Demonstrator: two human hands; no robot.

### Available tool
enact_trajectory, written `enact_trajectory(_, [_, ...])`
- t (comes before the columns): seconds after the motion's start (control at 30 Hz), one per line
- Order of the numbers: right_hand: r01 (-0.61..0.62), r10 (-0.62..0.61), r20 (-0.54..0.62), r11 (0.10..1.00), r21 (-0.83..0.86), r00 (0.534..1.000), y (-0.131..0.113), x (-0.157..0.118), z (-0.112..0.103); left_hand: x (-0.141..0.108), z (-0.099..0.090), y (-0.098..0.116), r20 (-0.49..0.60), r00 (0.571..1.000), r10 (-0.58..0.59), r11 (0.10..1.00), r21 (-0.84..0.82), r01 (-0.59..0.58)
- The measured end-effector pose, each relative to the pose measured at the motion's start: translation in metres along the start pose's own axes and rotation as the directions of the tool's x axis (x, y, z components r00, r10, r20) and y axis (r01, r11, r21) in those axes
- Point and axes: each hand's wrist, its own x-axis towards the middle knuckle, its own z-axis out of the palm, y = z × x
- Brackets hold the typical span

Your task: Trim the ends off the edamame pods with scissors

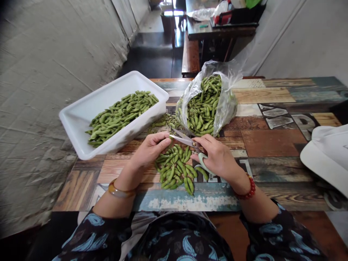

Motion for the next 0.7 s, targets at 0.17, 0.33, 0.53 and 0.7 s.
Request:
enact_trajectory(0.17, [0.010, -0.011, 0.055, 1.000, 0.020, 0.998, -0.0020, 0.0005, -0.0035, 0.0012, 0.0007, -0.0002, -0.017, 0.998, 0.064, 0.997, 0.036, -0.063])
enact_trajectory(0.33, [0.029, -0.035, 0.103, 0.998, 0.058, 0.994, -0.0026, -0.0005, -0.0053, 0.0015, 0.0023, -0.0031, 0.049, 0.996, 0.068, 0.996, 0.051, -0.071])
enact_trajectory(0.53, [0.035, -0.043, 0.133, 0.997, 0.063, 0.990, -0.0043, -0.0015, -0.0057, 0.0017, 0.0044, -0.0009, 0.131, 0.988, 0.083, 0.996, 0.020, -0.087])
enact_trajectory(0.7, [0.044, -0.055, 0.170, 0.997, 0.069, 0.984, -0.0043, -0.0009, -0.0058, 0.0020, 0.0029, -0.0016, 0.150, 0.987, 0.062, 0.998, -0.023, -0.059])
